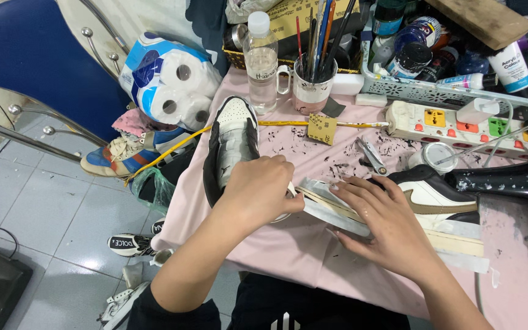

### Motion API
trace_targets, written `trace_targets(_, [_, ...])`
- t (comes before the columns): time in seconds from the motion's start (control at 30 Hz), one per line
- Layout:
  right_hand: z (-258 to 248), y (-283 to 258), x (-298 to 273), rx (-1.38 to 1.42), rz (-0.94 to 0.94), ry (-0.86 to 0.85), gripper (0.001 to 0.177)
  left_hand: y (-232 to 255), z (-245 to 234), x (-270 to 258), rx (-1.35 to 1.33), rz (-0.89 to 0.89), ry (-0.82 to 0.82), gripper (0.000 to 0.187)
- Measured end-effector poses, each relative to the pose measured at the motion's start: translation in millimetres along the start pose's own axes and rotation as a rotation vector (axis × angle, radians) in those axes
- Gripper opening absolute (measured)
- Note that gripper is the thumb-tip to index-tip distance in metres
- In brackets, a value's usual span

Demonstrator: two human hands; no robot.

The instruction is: The person applies masking tape to the midsole of a sneaker to mask off sections for painting. They use scissors to cut the tape and smooth it down along the shoe's contours, preparing the surface for a custom design.

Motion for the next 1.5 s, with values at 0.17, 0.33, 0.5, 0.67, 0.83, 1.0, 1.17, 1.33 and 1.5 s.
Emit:
trace_targets(0.17, [1,1,-1,0.007,0.006,-0.001,0.078,0,-5,-6,-0.025,0.015,0.017,0.043])
trace_targets(0.33, [0,-1,0,-0.005,-0.001,-0.004,0.073,1,-8,-8,-0.039,0.037,0.036,0.042])
trace_targets(0.5, [-5,-5,1,-0.001,-0.025,0.017,0.062,1,-2,-4,0.004,0.0,0.034,0.041])
trace_targets(0.67, [-7,-9,2,-0.009,-0.056,0.015,0.06,3,1,-2,0.025,-0.017,0.039,0.039])
trace_targets(0.83, [-6,-9,3,-0.05,-0.075,-0.001,0.06,5,2,-1,0.033,-0.036,0.045,0.038])
trace_targets(1.0, [-4,-8,5,-0.068,-0.07,-0.022,0.059,5,3,2,0.062,-0.054,0.052,0.035])
trace_targets(1.17, [-5,-6,6,-0.046,-0.071,-0.008,0.056,6,5,3,0.079,-0.054,0.075,0.039])
trace_targets(1.33, [0,-13,11,-0.079,-0.122,-0.016,0.057,6,5,1,0.105,-0.057,0.086,0.036])
trace_targets(1.5, [11,-22,12,-0.218,-0.133,-0.027,0.055,5,5,1,0.123,-0.068,0.063,0.041])
Point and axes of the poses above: each hand's wrist, its own x-axis towards the middle knuckle, its own z-axis out of the palm, y = z × x, the point moved 6 cm from there along x, towards the middle knuckle, and after that the axes turned 4 degrees about -x, right-handed, at the moved point
